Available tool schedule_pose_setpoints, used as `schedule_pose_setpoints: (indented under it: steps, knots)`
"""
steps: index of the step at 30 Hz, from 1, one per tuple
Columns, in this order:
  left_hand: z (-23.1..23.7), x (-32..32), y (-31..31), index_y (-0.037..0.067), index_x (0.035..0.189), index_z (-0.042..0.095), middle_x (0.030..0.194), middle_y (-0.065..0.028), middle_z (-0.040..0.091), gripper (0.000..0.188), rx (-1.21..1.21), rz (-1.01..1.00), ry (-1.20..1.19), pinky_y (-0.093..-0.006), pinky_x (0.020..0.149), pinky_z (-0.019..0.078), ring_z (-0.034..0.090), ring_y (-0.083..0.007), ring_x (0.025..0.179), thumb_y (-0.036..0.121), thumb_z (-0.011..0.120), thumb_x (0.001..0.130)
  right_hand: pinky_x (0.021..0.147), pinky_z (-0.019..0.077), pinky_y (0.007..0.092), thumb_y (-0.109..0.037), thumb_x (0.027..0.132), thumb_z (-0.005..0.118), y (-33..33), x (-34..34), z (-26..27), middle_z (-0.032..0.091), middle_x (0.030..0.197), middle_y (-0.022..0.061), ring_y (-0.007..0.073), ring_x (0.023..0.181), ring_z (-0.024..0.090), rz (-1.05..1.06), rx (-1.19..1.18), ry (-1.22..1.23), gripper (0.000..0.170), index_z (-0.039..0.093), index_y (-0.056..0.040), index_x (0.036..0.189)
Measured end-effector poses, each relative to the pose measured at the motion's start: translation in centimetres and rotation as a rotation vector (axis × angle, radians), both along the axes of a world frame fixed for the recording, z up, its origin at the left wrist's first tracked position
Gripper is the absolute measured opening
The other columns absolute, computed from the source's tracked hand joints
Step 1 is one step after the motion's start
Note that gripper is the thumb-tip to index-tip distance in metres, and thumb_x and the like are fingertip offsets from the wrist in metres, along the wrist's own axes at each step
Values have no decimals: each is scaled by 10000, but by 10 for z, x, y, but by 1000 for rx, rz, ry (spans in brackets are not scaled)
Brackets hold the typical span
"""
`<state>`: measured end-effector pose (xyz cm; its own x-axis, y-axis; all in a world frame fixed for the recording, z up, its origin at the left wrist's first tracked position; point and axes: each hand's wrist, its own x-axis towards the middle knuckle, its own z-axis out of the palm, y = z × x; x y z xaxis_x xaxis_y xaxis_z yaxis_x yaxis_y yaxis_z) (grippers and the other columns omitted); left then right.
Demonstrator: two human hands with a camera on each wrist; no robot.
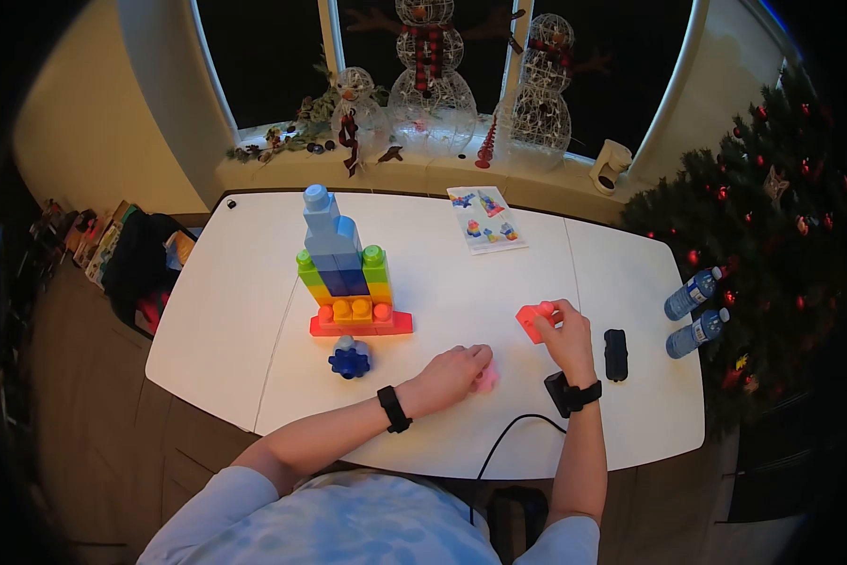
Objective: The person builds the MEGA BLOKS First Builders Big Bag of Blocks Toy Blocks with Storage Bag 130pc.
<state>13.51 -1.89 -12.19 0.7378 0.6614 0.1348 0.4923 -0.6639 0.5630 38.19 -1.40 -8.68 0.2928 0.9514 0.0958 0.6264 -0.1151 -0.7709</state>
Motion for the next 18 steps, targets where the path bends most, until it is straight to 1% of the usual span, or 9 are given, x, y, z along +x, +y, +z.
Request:
schedule_pose_setpoints:
  steps: [4,6,7,9,12,13,14,15,18]
  knots:
    - [4,-13,-4,38,1066,525,999,-144,643,272,40,-75,-71,-446,801,564,672,-388,903,62,709,866,683,570,356,-252,858,724,-12,-23,2,743,901,156,241,720,716,85,43,60,387,684,7,1143]
    - [25,-28,-13,49,1096,557,987,-130,668,281,-42,-35,-218,-418,803,589,709,-345,917,51,732,876,672,578,337,-210,876,730,-22,-43,16,752,927,160,225,733,728,161,83,8,361,671,9,1156]
    - [29,-36,-16,49,1096,557,987,-130,668,281,-40,-56,-214,-418,803,589,709,-345,917,51,732,876,674,583,327,-189,888,727,-28,-54,20,756,940,160,221,753,736,198,123,99,342,665,7,1162]
    - [31,-53,-22,48,1151,600,1025,-109,702,315,32,57,-464,-384,840,608,733,-303,966,25,751,876,684,599,313,-131,915,715,-44,-80,40,763,954,154,212,827,760,267,177,249,305,649,-3,1184]
    - [34,-65,-22,43,1201,629,1058,-105,731,354,-178,158,-385,-364,888,610,738,-288,992,-13,747,872,737,596,371,-161,931,702,-50,-97,28,748,944,174,290,832,756,318,177,162,328,634,-2,1210]
    - [21,-68,-18,58,1304,594,1203,-149,696,469,-112,145,-318,-394,944,585,701,-323,1097,39,770,870,737,596,371,-161,931,702,-49,-97,18,748,944,174,290,832,756,312,170,166,328,634,-2,1210]
    - [14,-67,-19,58,1304,594,1203,-149,696,469,-116,143,-317,-394,944,585,701,-323,1097,39,770,870,748,591,380,-166,934,697,-46,-98,9,743,937,178,303,830,747,295,141,131,327,635,-2,1210]
    - [9,-66,-21,71,1353,567,1296,-171,646,546,-71,161,-278,-413,984,561,660,-342,1171,86,796,857,759,587,390,-170,937,692,-43,-97,4,737,931,182,317,828,739,280,115,94,325,635,-1,1209]
    - [8,-60,-18,96,1436,513,1439,-199,550,698,4,168,-220,-444,1044,519,579,-376,1290,166,839,823,755,583,384,-161,939,685,-45,-88,2,741,909,164,293,830,737,207,195,93,313,632,1,1201]
